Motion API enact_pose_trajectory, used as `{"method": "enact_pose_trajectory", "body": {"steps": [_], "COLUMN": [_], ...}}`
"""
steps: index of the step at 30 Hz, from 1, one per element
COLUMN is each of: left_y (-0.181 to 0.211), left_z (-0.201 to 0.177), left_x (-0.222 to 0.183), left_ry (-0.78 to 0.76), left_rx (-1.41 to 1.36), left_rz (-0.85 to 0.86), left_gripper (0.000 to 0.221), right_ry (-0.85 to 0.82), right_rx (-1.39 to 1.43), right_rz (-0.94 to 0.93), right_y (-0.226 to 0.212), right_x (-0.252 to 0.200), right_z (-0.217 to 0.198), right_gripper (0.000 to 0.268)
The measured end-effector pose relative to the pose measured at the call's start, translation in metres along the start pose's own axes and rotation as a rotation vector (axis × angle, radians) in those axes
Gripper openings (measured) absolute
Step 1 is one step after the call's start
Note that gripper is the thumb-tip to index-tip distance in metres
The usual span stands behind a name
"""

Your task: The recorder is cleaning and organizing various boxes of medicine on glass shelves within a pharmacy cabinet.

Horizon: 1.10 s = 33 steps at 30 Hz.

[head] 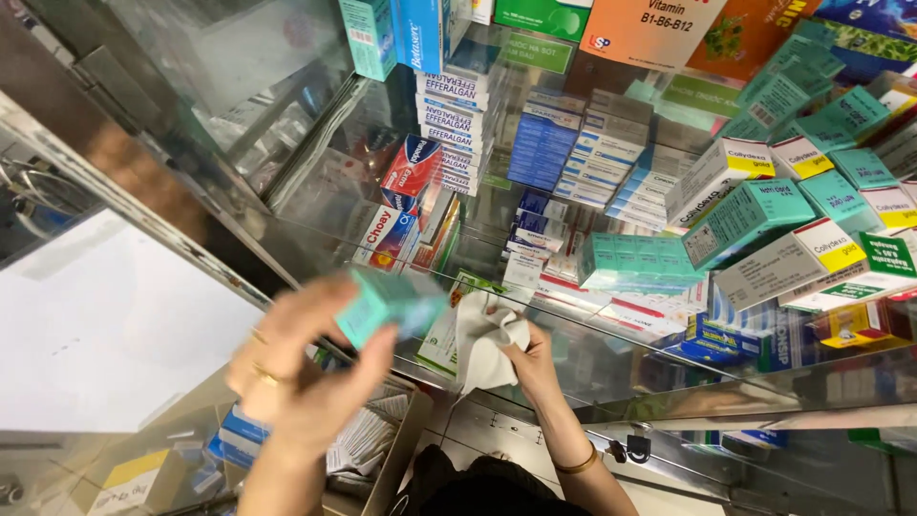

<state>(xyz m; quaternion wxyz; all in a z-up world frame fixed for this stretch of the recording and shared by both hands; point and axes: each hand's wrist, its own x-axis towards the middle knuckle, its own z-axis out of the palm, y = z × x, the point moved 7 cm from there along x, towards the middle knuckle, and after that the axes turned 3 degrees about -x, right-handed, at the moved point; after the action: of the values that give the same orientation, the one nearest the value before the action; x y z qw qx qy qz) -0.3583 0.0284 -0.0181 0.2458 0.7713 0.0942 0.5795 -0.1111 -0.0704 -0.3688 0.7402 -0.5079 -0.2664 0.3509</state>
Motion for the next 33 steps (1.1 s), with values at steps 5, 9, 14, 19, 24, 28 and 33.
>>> {"method": "enact_pose_trajectory", "body": {"steps": [5, 9, 14, 19, 24, 28, 33], "left_y": [0.009, -0.079, -0.121, -0.128, -0.144, -0.154, -0.078], "left_z": [0.022, 0.054, 0.074, 0.084, 0.089, 0.094, 0.139], "left_x": [0.093, 0.13, 0.147, 0.157, 0.158, 0.154, 0.161], "left_ry": [0.044, -0.018, -0.011, -0.015, -0.007, -0.046, -0.024], "left_rx": [0.414, 0.518, 0.644, 0.68, 0.702, 0.794, 0.877], "left_rz": [0.183, 0.125, 0.155, 0.094, 0.123, 0.188, 0.395], "left_gripper": [0.033, 0.032, 0.034, 0.037, 0.038, 0.035, 0.035], "right_ry": [0.011, 0.049, 0.045, 0.013, 0.001, -0.027, -0.002], "right_rx": [-0.037, -0.02, -0.047, -0.034, -0.039, -0.018, -0.023], "right_rz": [-0.026, 0.012, 0.026, 0.035, 0.039, 0.029, 0.012], "right_y": [0.033, 0.029, 0.032, 0.031, 0.023, 0.028, 0.037], "right_x": [0.008, 0.011, 0.015, 0.017, 0.016, 0.016, 0.017], "right_z": [-0.017, -0.018, -0.021, -0.016, -0.012, -0.013, -0.02], "right_gripper": [0.017, 0.017, 0.018, 0.02, 0.02, 0.021, 0.02]}}
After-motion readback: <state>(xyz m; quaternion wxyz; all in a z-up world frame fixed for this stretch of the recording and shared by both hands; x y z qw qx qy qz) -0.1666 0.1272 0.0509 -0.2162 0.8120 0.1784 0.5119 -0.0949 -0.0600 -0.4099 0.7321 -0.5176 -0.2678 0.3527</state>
